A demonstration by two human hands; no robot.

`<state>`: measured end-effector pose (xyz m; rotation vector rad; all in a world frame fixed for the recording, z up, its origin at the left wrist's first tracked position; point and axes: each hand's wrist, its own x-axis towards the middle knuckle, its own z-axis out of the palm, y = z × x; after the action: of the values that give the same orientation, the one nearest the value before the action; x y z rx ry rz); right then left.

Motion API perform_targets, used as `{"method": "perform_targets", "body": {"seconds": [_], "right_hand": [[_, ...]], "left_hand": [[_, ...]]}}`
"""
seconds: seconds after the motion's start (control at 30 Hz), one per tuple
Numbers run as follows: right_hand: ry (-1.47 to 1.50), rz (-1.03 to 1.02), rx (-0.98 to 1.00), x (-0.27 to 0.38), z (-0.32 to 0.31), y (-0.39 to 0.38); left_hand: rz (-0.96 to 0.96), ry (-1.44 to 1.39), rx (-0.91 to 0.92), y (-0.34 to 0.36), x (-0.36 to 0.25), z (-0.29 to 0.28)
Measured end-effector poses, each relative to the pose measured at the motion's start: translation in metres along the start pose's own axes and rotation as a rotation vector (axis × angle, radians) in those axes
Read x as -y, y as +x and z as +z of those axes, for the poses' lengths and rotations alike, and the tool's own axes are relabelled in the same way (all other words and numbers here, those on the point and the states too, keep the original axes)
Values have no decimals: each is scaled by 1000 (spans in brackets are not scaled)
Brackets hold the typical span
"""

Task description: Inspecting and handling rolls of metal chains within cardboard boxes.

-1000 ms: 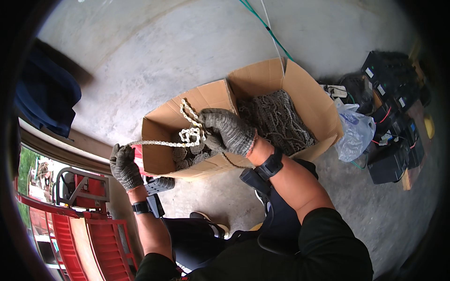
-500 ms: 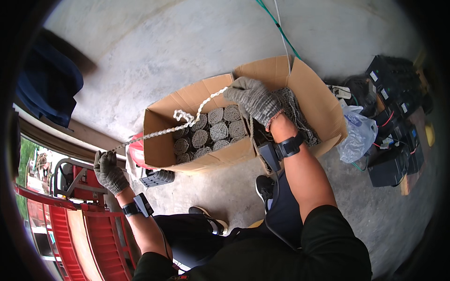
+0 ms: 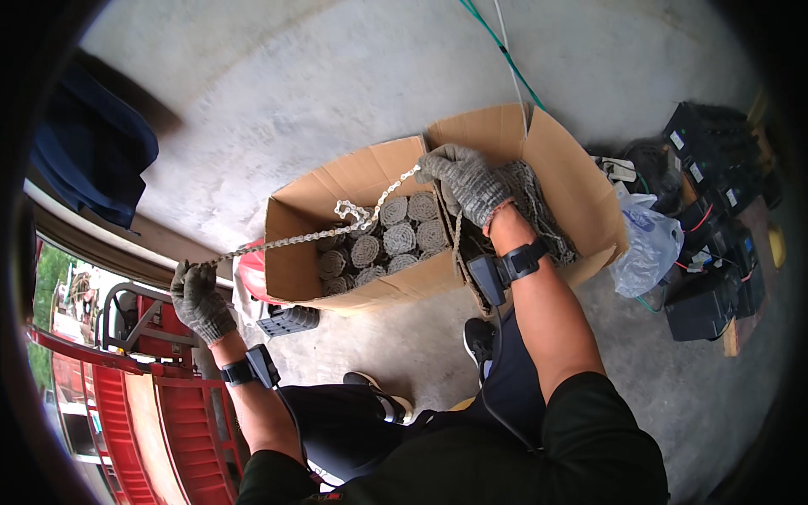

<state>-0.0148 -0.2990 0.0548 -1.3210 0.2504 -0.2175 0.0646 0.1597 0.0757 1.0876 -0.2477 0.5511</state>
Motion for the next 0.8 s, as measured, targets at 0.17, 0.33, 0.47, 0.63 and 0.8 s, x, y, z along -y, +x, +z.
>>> {"method": "perform_targets", "body": {"seconds": [0.17,0.33,0.47,0.63,0.8], "right_hand": [[-52,-16,152,-12,-11,8],[-135,92,399,-20,1,2],[-142,284,615,-24,28,-15],[-33,311,792,-37,65,-30],[272,183,876,-42,73,-37]], "left_hand": [[108,86,87,33,-32,21],[223,217,131,65,-89,70],[341,217,210,76,-127,124],[414,298,313,63,-159,184],[444,236,322,52,-162,215]]}}
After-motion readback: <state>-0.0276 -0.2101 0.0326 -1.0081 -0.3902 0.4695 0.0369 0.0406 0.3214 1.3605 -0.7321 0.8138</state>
